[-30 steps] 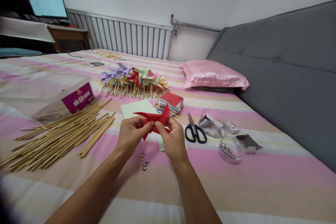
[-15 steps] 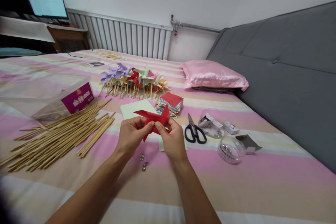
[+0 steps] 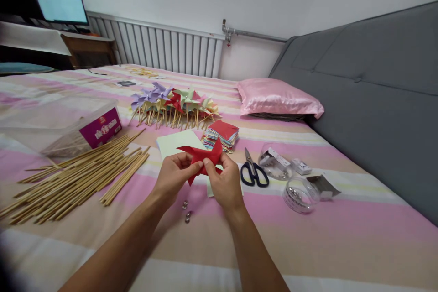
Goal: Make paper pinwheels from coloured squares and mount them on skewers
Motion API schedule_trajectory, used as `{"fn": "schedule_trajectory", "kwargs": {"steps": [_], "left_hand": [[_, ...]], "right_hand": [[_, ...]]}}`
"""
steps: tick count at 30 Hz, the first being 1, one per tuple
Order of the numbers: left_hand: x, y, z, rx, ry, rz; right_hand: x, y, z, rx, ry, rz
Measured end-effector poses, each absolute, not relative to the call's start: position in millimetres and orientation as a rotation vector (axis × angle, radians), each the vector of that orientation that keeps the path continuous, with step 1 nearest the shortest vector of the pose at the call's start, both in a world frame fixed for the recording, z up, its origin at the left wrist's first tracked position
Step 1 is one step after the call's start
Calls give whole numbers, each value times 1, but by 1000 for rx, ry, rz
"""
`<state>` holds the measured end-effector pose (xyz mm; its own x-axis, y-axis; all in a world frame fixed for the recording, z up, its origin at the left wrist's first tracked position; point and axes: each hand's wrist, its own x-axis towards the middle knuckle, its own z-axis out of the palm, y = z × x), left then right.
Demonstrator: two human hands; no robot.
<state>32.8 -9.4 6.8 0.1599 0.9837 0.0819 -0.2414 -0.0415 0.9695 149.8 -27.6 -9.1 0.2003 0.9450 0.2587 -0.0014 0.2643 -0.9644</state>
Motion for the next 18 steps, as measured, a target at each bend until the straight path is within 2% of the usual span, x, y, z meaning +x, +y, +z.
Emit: {"fn": "schedule_trajectory", "kwargs": {"steps": [7, 18], "left_hand": [[27, -4, 4, 1110, 889, 1173], [28, -8, 7, 1242, 917, 1136]], "right_hand": [[158, -31, 4, -931, -1053, 1178], [160, -26, -8, -1030, -1079, 1124]]}}
